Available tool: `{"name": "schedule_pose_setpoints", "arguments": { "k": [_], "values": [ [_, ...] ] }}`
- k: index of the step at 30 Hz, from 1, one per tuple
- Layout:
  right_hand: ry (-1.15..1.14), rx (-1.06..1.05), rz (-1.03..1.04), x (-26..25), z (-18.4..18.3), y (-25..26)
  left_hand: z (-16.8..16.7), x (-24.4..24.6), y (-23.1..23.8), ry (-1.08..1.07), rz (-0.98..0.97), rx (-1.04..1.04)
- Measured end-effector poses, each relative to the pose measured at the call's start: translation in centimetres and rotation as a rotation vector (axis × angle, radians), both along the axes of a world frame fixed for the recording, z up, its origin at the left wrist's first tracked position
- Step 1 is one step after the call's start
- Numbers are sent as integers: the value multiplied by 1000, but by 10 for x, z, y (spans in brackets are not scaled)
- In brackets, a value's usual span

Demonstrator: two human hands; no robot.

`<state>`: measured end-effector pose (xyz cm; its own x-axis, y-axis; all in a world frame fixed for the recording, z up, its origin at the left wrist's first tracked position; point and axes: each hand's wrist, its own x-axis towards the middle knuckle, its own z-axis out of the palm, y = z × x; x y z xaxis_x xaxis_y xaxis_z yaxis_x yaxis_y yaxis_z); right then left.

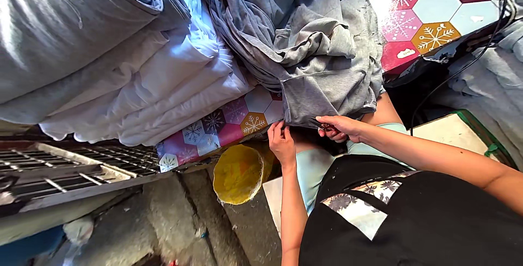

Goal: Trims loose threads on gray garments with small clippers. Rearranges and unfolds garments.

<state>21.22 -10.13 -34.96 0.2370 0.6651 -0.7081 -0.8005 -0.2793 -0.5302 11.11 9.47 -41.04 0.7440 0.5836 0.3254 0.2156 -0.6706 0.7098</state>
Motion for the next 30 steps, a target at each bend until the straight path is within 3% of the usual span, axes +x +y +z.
{"name": "schedule_pose_setpoints", "arguments": {
  "k": [7,11,14,18,21,24,28,30],
  "values": [
    [-102,-38,16,-1,2,-1,9,-12,-6,-69,11,171],
    [-230,-11,47,-5,2,4,14,-21,-8,-88,18,61],
    [-268,-2,52,-5,3,5,19,-22,-10,-41,92,-176],
    [-244,-13,17,-4,1,0,20,-9,-11,176,105,-796],
    [-299,-27,10,-5,5,-4,27,5,-28,67,149,-1130],
    [-624,-61,61,-6,2,-8,46,8,-39,-42,225,-1254],
    [-1260,-148,152,-10,-1,-17,68,-2,-49,-96,245,-1212],
    [-1567,-131,97,-15,-4,-18,76,-5,-52,-123,253,-1235]
  ]
}}
